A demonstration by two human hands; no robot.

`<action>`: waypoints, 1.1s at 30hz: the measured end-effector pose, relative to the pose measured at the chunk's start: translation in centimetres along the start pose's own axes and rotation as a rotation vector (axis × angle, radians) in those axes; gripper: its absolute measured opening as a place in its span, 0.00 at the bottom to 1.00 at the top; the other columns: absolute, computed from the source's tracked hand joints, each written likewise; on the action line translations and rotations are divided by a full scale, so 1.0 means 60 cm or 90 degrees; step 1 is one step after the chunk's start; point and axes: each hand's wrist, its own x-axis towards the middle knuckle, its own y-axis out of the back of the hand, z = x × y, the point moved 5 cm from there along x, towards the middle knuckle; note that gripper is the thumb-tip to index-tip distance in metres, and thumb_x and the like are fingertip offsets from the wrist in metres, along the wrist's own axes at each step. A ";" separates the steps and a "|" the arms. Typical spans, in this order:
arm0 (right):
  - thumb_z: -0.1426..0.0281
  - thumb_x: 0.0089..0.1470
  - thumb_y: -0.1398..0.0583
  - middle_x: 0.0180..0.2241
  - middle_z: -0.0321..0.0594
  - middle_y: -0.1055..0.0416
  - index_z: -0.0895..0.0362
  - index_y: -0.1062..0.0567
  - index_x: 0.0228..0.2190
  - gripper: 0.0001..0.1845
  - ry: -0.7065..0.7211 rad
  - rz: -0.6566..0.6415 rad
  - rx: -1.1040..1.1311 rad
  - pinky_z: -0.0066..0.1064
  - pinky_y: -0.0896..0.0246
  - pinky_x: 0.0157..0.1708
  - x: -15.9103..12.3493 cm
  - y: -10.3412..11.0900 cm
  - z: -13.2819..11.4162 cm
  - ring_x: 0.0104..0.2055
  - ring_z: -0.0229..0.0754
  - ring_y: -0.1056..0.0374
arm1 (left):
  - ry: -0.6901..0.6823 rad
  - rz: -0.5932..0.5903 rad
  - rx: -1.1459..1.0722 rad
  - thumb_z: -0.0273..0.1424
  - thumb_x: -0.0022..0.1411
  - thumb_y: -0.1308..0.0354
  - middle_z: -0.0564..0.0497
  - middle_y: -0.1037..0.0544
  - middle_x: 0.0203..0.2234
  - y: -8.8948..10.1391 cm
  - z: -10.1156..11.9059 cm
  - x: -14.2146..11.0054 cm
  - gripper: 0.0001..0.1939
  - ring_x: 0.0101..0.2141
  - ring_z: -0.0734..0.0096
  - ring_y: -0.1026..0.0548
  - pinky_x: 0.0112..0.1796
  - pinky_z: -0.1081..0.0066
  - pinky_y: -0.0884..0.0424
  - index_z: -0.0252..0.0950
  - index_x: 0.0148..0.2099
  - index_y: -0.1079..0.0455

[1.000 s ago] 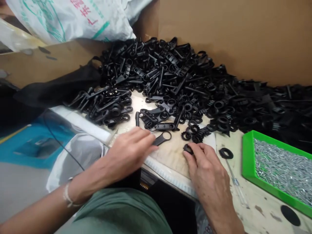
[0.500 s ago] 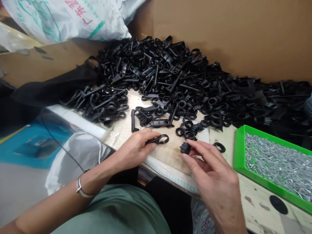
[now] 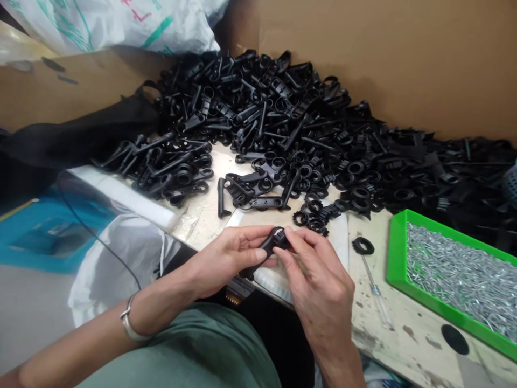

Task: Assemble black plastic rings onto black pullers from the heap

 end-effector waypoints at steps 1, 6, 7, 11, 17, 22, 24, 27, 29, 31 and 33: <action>0.73 0.64 0.37 0.45 0.44 0.25 0.58 0.22 0.48 0.11 0.000 -0.007 0.004 0.33 0.27 0.47 0.001 0.002 -0.002 0.44 0.42 0.27 | -0.018 -0.002 0.017 0.19 0.61 0.45 0.45 0.20 0.51 0.000 0.001 -0.002 0.22 0.52 0.63 0.23 0.55 0.63 0.28 0.36 0.57 0.26; 0.73 0.65 0.39 0.44 0.43 0.26 0.56 0.24 0.48 0.11 0.001 -0.032 -0.009 0.31 0.27 0.45 0.006 0.007 -0.012 0.43 0.41 0.27 | -0.108 0.022 0.235 0.23 0.66 0.48 0.49 0.19 0.43 -0.002 0.008 -0.017 0.20 0.47 0.62 0.22 0.52 0.61 0.26 0.39 0.58 0.28; 0.73 0.65 0.39 0.44 0.43 0.26 0.56 0.24 0.49 0.11 0.006 -0.031 -0.013 0.31 0.27 0.44 0.007 0.006 -0.014 0.42 0.42 0.27 | -0.115 0.026 0.286 0.23 0.67 0.49 0.50 0.20 0.42 -0.003 0.008 -0.020 0.21 0.46 0.63 0.22 0.51 0.61 0.25 0.40 0.59 0.28; 0.74 0.66 0.40 0.43 0.47 0.26 0.59 0.24 0.48 0.10 0.015 -0.013 -0.023 0.30 0.28 0.45 0.004 0.000 -0.022 0.43 0.42 0.27 | -0.166 0.036 0.376 0.23 0.68 0.51 0.50 0.20 0.43 -0.002 0.008 -0.023 0.21 0.47 0.64 0.23 0.52 0.63 0.26 0.39 0.60 0.31; 0.66 0.64 0.39 0.50 0.41 0.27 0.52 0.23 0.53 0.17 -0.118 -0.092 0.114 0.29 0.26 0.46 -0.006 0.001 0.004 0.45 0.40 0.25 | -0.108 0.084 0.248 0.33 0.67 0.42 0.50 0.21 0.43 0.012 -0.011 -0.011 0.20 0.34 0.70 0.22 0.30 0.74 0.25 0.42 0.60 0.30; 0.60 0.59 0.37 0.26 0.33 0.23 0.52 0.18 0.37 0.11 -0.299 -0.171 0.293 0.23 0.28 0.26 -0.002 0.001 0.027 0.25 0.37 0.27 | -0.046 0.004 0.135 0.33 0.67 0.42 0.50 0.23 0.34 -0.003 -0.013 -0.017 0.20 0.28 0.76 0.27 0.25 0.78 0.31 0.38 0.60 0.29; 0.59 0.61 0.39 0.18 0.32 0.29 0.53 0.21 0.26 0.16 -0.331 -0.232 0.306 0.22 0.32 0.22 -0.004 -0.009 0.021 0.20 0.36 0.32 | -0.054 -0.011 0.153 0.33 0.69 0.45 0.52 0.25 0.29 -0.010 -0.010 -0.022 0.17 0.31 0.73 0.26 0.27 0.78 0.30 0.38 0.58 0.28; 0.57 0.62 0.40 0.15 0.32 0.32 0.53 0.25 0.20 0.22 -0.374 -0.187 0.269 0.22 0.36 0.21 -0.009 -0.012 0.016 0.17 0.35 0.36 | -0.103 0.018 0.251 0.32 0.71 0.49 0.55 0.26 0.26 -0.010 -0.002 -0.025 0.16 0.30 0.75 0.26 0.36 0.74 0.27 0.39 0.57 0.28; 0.57 0.62 0.40 0.15 0.31 0.32 0.53 0.25 0.20 0.21 -0.394 -0.150 0.261 0.22 0.36 0.21 -0.012 -0.013 0.013 0.17 0.35 0.37 | -0.125 0.041 0.315 0.31 0.72 0.50 0.56 0.25 0.26 -0.006 0.002 -0.026 0.16 0.30 0.74 0.26 0.39 0.73 0.28 0.39 0.58 0.30; 0.57 0.63 0.41 0.16 0.32 0.31 0.53 0.25 0.21 0.22 -0.390 -0.166 0.288 0.22 0.35 0.23 -0.012 -0.020 0.006 0.19 0.35 0.35 | -0.133 0.051 0.359 0.31 0.72 0.50 0.56 0.24 0.27 -0.002 0.003 -0.027 0.17 0.31 0.74 0.25 0.39 0.73 0.28 0.40 0.60 0.30; 0.58 0.64 0.43 0.17 0.32 0.31 0.54 0.27 0.19 0.24 -0.381 -0.203 0.317 0.22 0.35 0.24 -0.010 -0.031 -0.003 0.20 0.35 0.34 | -0.156 0.067 0.410 0.31 0.73 0.50 0.56 0.21 0.28 0.003 0.003 -0.029 0.15 0.32 0.74 0.23 0.40 0.73 0.28 0.40 0.58 0.29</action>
